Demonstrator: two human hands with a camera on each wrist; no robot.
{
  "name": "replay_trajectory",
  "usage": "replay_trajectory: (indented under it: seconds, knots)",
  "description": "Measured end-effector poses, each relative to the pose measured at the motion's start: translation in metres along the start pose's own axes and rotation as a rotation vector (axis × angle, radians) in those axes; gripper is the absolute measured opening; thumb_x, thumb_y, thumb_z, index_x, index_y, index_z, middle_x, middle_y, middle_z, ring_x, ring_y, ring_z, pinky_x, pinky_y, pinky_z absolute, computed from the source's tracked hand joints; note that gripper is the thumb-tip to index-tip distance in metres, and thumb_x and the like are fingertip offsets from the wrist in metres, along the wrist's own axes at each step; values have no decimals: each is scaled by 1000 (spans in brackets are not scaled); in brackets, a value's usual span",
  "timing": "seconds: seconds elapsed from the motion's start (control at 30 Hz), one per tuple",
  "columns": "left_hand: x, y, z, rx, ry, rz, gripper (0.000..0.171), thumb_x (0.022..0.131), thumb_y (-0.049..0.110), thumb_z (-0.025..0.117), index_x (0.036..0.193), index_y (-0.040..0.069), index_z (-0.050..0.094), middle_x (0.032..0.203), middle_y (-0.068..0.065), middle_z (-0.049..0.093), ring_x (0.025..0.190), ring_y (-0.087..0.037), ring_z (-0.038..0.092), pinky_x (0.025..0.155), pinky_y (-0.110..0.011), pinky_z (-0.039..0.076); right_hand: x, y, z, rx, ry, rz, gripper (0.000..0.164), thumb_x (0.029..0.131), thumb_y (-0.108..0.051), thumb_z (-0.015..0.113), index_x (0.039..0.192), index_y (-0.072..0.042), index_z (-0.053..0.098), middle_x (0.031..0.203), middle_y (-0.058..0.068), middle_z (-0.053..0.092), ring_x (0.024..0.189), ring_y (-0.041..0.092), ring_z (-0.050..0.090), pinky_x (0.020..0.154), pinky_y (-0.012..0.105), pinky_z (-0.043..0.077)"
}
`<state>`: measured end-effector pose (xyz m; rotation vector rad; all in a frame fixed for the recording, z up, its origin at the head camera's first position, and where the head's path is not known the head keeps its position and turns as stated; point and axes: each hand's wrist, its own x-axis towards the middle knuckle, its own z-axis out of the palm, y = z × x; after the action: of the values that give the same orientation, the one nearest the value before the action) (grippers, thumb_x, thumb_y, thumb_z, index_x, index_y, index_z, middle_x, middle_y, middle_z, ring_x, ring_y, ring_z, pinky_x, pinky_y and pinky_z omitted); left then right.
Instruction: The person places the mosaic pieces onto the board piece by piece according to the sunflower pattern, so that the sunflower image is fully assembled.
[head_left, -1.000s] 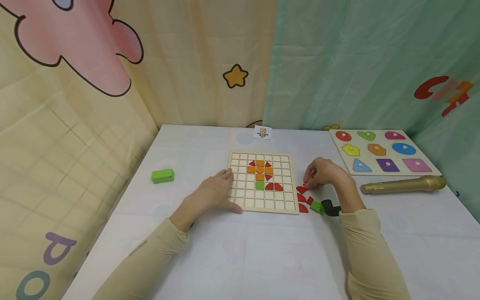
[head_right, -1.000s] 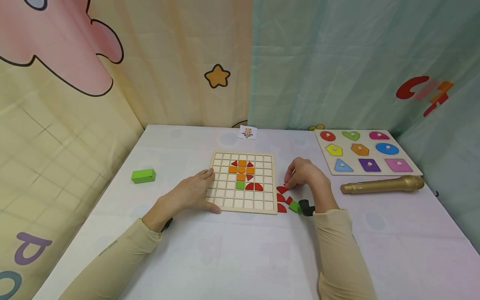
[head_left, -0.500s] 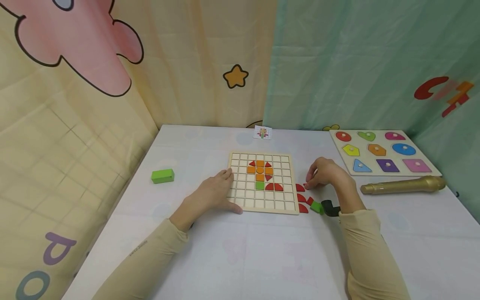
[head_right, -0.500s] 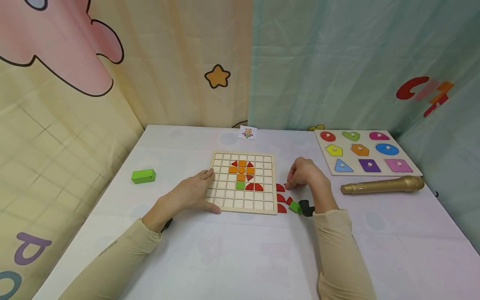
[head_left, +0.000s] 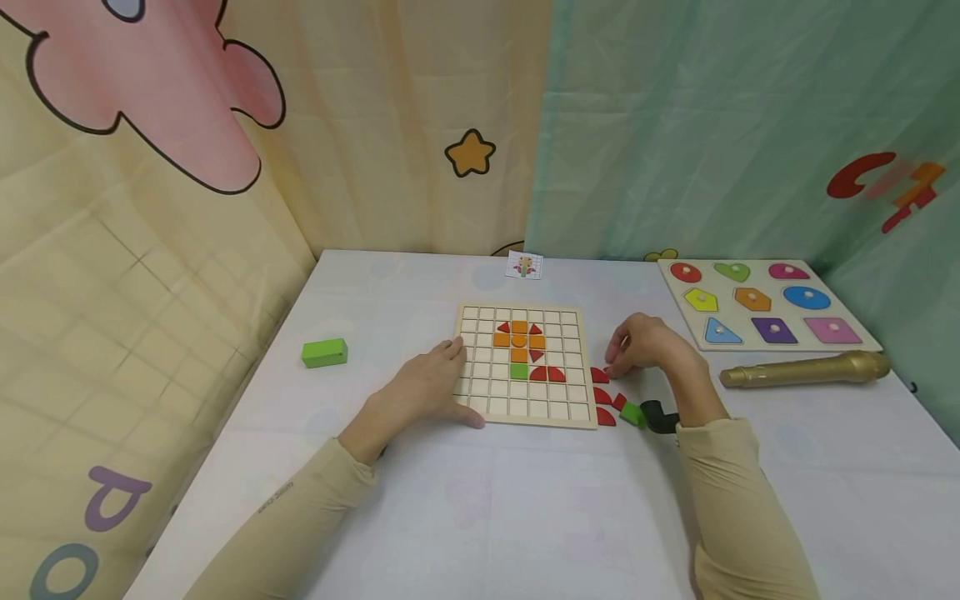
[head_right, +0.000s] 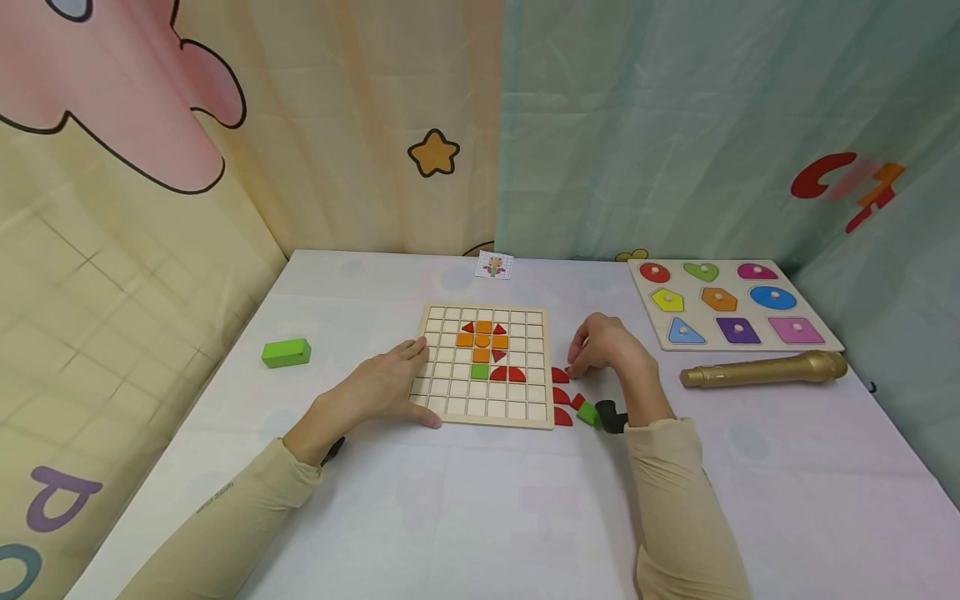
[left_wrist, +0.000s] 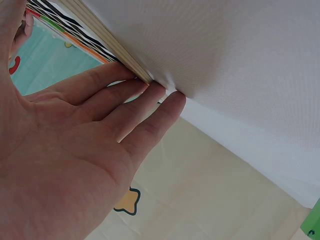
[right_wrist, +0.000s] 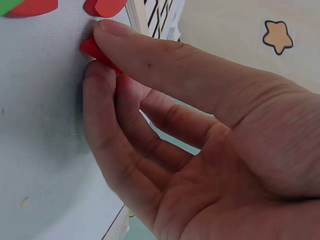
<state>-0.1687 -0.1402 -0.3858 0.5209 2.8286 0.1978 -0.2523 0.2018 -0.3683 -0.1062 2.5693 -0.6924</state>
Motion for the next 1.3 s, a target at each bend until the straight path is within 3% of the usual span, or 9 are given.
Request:
replay_trajectory:
  seconds: [0.3, 0.73, 0.93, 1.03, 1.3]
  knots:
    - [1, 0, 1, 7, -6, -3, 126, 76, 67, 86, 162, -6, 30, 173, -21, 24, 161, -36, 26, 126, -51, 34, -1, -4, 2, 92, 74, -159, 14, 90, -13, 83, 98, -3, 77, 87, 9, 72, 87, 25, 61, 77, 34, 51]
    - [1, -1, 0, -1, -5, -1, 124, 77, 66, 86, 162, -5, 31, 173, -21, 25, 161, -36, 27, 126, -52, 35, 14, -53, 32, 245, 124, -290, 13, 93, -13, 80, 99, -2, 76, 89, 9, 73, 83, 24, 60, 72, 29, 52]
    - [0, 0, 0, -13, -1, 4, 124, 77, 66, 86, 162, -6, 31, 173, -22, 24, 160, -36, 27, 126, -51, 35, 18, -83, 49, 328, 89, -303, 14, 92, -12, 82, 99, -2, 76, 86, 10, 76, 79, 27, 71, 75, 33, 59]
    - [-1, 0, 0, -10, 2, 6, 124, 77, 66, 86, 162, -6, 31, 173, -22, 24, 160, -36, 27, 125, -51, 35, 21, -94, 58, 354, 81, -292, 14, 91, -12, 83, 97, -2, 75, 83, 9, 75, 72, 25, 71, 70, 33, 61]
    - [0, -1, 1, -4, 14, 9, 124, 76, 67, 86, 162, -5, 33, 172, -21, 26, 160, -36, 29, 124, -52, 38, 30, -108, 76, 290, 159, -300, 14, 88, -13, 87, 90, -5, 76, 78, 6, 73, 65, 17, 61, 56, 23, 50]
